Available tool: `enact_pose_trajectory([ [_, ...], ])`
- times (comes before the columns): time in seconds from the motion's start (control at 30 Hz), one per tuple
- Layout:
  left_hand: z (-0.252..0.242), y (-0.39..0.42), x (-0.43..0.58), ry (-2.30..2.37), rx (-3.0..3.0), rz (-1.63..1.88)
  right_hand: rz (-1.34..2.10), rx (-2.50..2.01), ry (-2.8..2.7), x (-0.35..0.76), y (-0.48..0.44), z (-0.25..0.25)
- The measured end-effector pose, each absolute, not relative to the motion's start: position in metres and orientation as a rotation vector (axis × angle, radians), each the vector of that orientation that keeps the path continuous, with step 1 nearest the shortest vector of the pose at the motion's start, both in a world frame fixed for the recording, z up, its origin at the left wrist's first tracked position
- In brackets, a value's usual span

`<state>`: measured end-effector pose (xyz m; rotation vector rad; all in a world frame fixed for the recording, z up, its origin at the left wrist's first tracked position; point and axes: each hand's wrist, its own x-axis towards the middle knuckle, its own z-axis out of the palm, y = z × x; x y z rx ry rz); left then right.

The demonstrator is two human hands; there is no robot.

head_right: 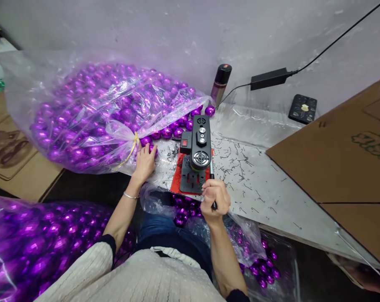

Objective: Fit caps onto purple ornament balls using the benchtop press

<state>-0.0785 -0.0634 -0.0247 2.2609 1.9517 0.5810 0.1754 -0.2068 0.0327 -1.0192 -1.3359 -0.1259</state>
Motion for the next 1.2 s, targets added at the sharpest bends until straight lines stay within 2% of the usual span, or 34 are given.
enact_pose_trajectory([
  [0.1, -0.019, -0.058, -0.083, 1.898, 2.249, 0.544, -0.129, -1.014, -1.348, 0.177, -0.207, 0.03],
  [0.27, -0.023, -0.077, -0.068, 1.523, 1.965, 0.947, -0.122, -1.02, -1.344, 0.177, -0.207, 0.033],
  [0.43, -0.046, -0.111, -0.026, 1.203, 1.575, 1.023, -0.124, -1.059, -1.304, 0.174, -0.204, 0.052],
  [0.67, -0.07, -0.132, 0.006, 1.252, 1.583, 1.044, -0.137, -1.06, -1.333, 0.173, -0.202, 0.063],
  [0.87, -0.066, -0.135, 0.014, 1.374, 1.831, 0.92, -0.178, -1.053, -1.366, 0.174, -0.203, 0.056],
  [1.03, -0.066, -0.14, 0.021, 1.266, 2.08, 0.904, -0.189, -1.032, -1.367, 0.174, -0.202, 0.054],
  [1.2, -0.065, -0.144, 0.021, 1.261, 2.023, 0.934, -0.187, -1.028, -1.372, 0.174, -0.203, 0.052],
])
